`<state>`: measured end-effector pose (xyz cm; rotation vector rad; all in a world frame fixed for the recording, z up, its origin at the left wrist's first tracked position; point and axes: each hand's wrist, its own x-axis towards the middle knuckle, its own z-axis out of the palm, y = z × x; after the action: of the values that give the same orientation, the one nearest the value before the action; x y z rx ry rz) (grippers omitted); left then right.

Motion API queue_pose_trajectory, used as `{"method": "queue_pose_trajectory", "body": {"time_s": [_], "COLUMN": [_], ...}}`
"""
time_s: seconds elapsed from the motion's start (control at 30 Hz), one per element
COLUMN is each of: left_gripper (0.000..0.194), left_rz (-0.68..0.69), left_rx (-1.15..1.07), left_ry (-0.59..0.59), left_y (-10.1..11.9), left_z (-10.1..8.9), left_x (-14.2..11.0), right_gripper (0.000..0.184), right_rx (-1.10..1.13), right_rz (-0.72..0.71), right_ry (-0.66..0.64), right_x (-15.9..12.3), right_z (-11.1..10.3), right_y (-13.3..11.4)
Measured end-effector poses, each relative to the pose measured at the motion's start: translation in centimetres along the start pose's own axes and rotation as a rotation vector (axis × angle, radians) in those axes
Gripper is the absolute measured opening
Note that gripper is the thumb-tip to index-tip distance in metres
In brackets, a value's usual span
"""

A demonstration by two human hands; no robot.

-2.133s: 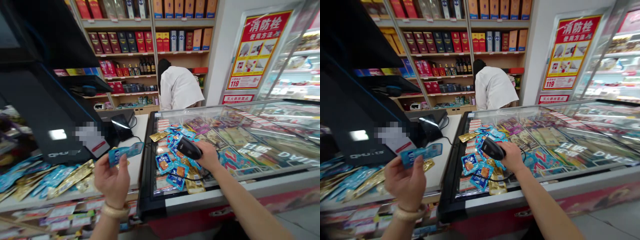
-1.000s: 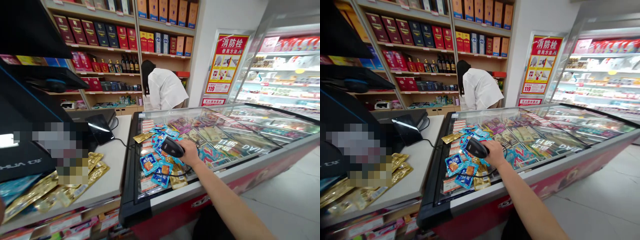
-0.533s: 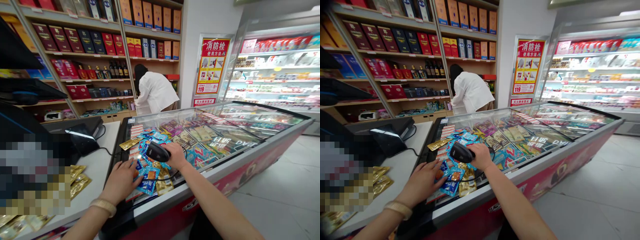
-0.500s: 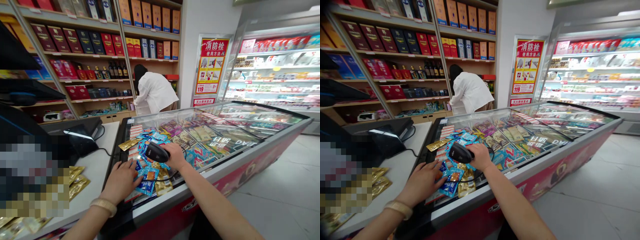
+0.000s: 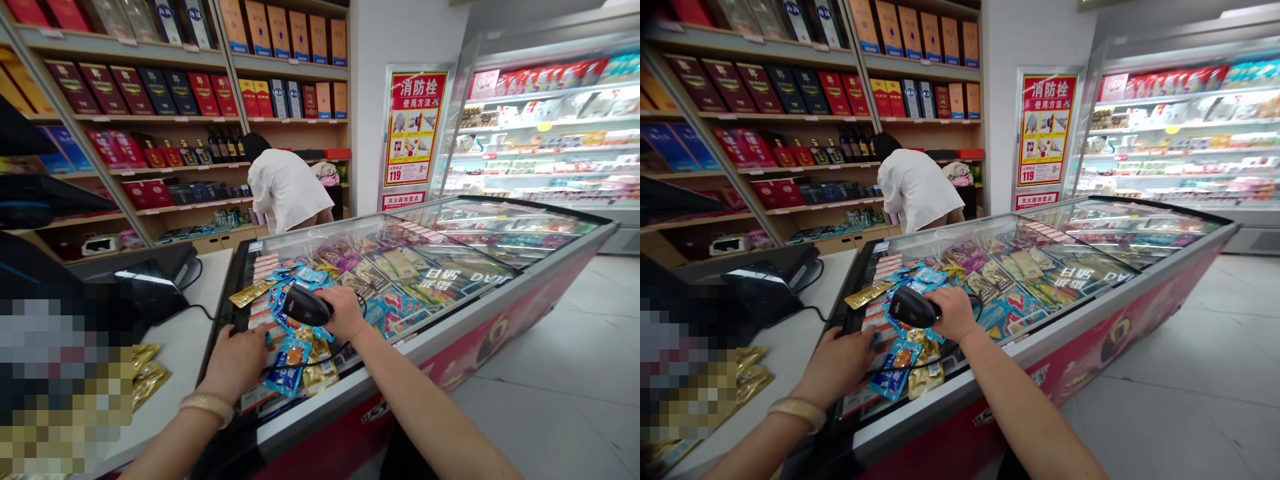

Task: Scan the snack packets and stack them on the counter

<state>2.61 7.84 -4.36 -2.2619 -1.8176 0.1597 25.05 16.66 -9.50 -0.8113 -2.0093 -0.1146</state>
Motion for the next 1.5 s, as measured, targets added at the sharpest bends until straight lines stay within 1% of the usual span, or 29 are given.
{"method": "queue_pose_trajectory", "body": {"time_s": [0.07,0.1,0.17,0.23,0.3,0.33,0.37,0.4,0.43,0.47,0.53,0.6,0.7,0.77,0.83,0.9,1.0,1.2,1.5], "left_gripper": [0.039,0.040,0.037,0.032,0.025,0.020,0.014,0.007,0.005,0.008,0.014,0.017,0.016,0.018,0.026,0.033,0.038,0.034,0.035], "left_rz": [-0.034,-0.059,-0.169,-0.379,-0.626,-0.731,-0.803,-0.841,-0.855,-0.856,-0.846,-0.810,-0.695,-0.648,-0.627,-0.611,-0.584,-0.592,-0.593], "left_rx": [-0.056,-0.107,-0.294,-0.625,-1.104,-1.363,-1.609,-1.822,-1.985,-2.099,-2.230,-2.296,-2.304,-2.231,-2.122,-2.030,-1.957,-1.829,-1.817], "left_ry": [0.033,0.071,0.198,0.341,0.443,0.482,0.516,0.545,0.565,0.580,0.621,0.682,0.790,0.888,0.984,1.036,1.046,1.011,1.004], "left_y": [-0.7,-1.2,-2.3,-3.4,-4.0,-4.1,-4.1,-3.9,-3.6,-3.1,-2.1,-1.1,0.1,0.4,0.6,0.7,0.8,1.1,1.2], "left_z": [-0.2,-0.4,-0.8,-1.2,-1.5,-1.6,-1.6,-1.6,-1.5,-1.4,-1.0,-0.4,0.7,1.5,2.2,2.7,3.1,3.1,3.1], "left_x": [-0.1,-0.1,0.1,0.5,1.0,1.4,1.7,2.0,2.3,2.5,3.0,3.4,4.1,4.5,4.8,4.9,4.9,4.8,4.9], "right_gripper": [0.028,0.028,0.029,0.030,0.029,0.028,0.027,0.026,0.024,0.024,0.023,0.023,0.024,0.026,0.028,0.030,0.035,0.034,0.034], "right_rx": [0.002,0.004,0.007,0.008,0.013,0.019,0.028,0.037,0.043,0.046,0.046,0.043,0.036,0.024,0.010,0.002,0.005,-0.003,-0.031], "right_rz": [0.007,0.012,0.018,0.021,0.018,0.014,0.009,0.004,-0.001,-0.005,-0.015,-0.023,-0.014,0.002,0.015,0.023,0.031,0.025,0.053], "right_ry": [0.013,0.014,0.002,-0.010,-0.001,0.013,0.033,0.055,0.077,0.094,0.111,0.111,0.083,0.040,0.000,-0.025,-0.050,-0.074,-0.130], "right_x": [0.0,0.0,0.0,0.1,0.0,0.0,0.0,0.0,0.0,0.0,0.0,-0.1,-0.1,-0.1,-0.1,0.0,0.0,0.0,0.1], "right_z": [0.0,0.0,-0.1,-0.2,-0.2,-0.2,-0.2,-0.2,-0.1,-0.1,0.0,0.0,0.0,-0.1,-0.1,-0.2,-0.1,0.1,-0.1], "right_y": [0.0,0.0,0.0,-0.1,-0.1,-0.1,-0.1,-0.1,-0.1,-0.1,-0.1,-0.1,-0.1,-0.1,-0.1,-0.1,-0.2,-0.3,-0.4]}}
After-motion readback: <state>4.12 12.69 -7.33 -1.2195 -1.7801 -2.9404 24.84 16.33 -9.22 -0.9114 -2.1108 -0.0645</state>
